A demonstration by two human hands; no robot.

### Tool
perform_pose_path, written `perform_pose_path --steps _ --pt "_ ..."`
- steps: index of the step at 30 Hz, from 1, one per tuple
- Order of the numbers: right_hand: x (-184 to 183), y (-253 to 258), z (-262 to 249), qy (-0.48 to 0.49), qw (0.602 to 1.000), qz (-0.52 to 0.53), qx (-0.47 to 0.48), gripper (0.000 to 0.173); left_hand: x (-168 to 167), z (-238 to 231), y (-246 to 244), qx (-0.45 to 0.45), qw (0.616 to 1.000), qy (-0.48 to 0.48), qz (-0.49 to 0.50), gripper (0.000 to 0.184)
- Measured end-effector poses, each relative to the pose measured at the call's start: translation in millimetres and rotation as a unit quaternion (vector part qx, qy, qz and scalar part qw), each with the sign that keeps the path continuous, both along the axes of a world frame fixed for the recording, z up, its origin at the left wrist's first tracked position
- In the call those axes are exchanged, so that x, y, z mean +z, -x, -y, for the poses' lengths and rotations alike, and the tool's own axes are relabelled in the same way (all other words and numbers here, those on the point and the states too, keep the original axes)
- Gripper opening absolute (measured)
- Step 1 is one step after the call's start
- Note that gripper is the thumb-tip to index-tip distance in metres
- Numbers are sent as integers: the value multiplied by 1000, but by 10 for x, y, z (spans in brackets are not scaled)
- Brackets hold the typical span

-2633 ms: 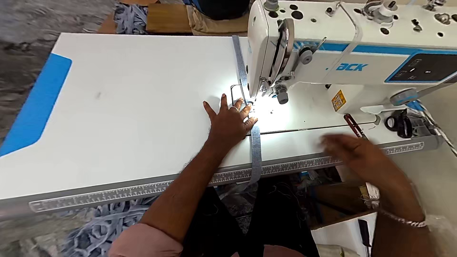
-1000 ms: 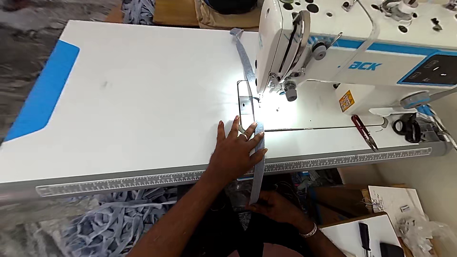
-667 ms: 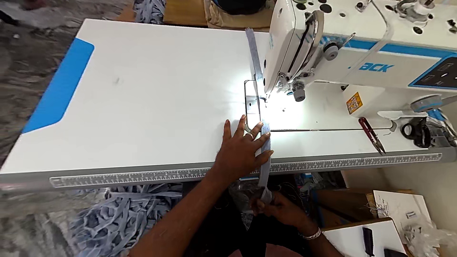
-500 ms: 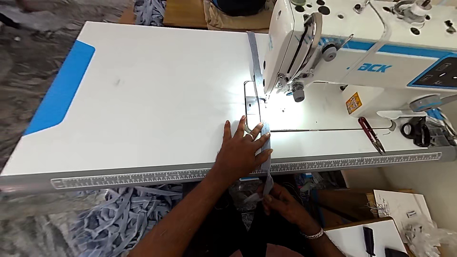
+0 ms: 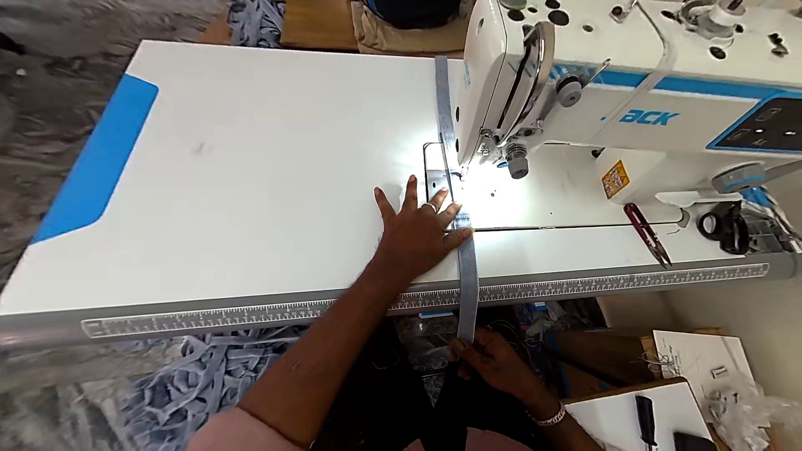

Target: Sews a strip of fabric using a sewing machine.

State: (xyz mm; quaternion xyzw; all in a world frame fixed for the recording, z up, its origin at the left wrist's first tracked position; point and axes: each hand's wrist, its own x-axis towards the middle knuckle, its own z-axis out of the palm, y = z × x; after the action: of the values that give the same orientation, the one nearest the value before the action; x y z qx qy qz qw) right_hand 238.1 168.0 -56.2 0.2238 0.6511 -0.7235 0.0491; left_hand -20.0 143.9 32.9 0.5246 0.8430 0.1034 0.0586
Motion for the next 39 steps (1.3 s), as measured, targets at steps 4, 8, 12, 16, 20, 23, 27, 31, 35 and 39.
perform_pose_path --steps 4,8,12,16,20,23,27,31,35,39 --pt "-18 3 -1 -37 997 37 54 34 -31 -183 178 22 1000 12 -13 67" --pt "591 -89 -462 -245 940 89 221 37 16 -299 287 34 999 11 -18 63" --pt "1606 -305 -1289 -469 874 118 -46 29 56 -344 315 31 999 12 -19 60" --pt "1626 -257 -2102 -628 726 250 -126 58 34 -356 322 44 999 5 -13 58" --pt "1725 -361 -2169 -632 726 246 -113 53 14 -379 305 57 998 -13 -20 60" --pt "1746 -507 -1682 -569 798 121 -158 41 0 -280 183 32 999 -43 -12 71" --pt "899 -274 -885 -286 948 78 115 36 -70 92 -135 -52 998 -43 -6 67" --pt "187 254 -288 -100 991 -10 89 42 -118 350 -284 -75 996 -51 -17 63" --pt "-7 396 -120 -45 987 -136 79 25 -130 359 -276 -74 996 -42 -17 62" --pt "-12 191 -154 -37 990 -108 88 28 -125 351 -281 -69 997 -39 -17 64"
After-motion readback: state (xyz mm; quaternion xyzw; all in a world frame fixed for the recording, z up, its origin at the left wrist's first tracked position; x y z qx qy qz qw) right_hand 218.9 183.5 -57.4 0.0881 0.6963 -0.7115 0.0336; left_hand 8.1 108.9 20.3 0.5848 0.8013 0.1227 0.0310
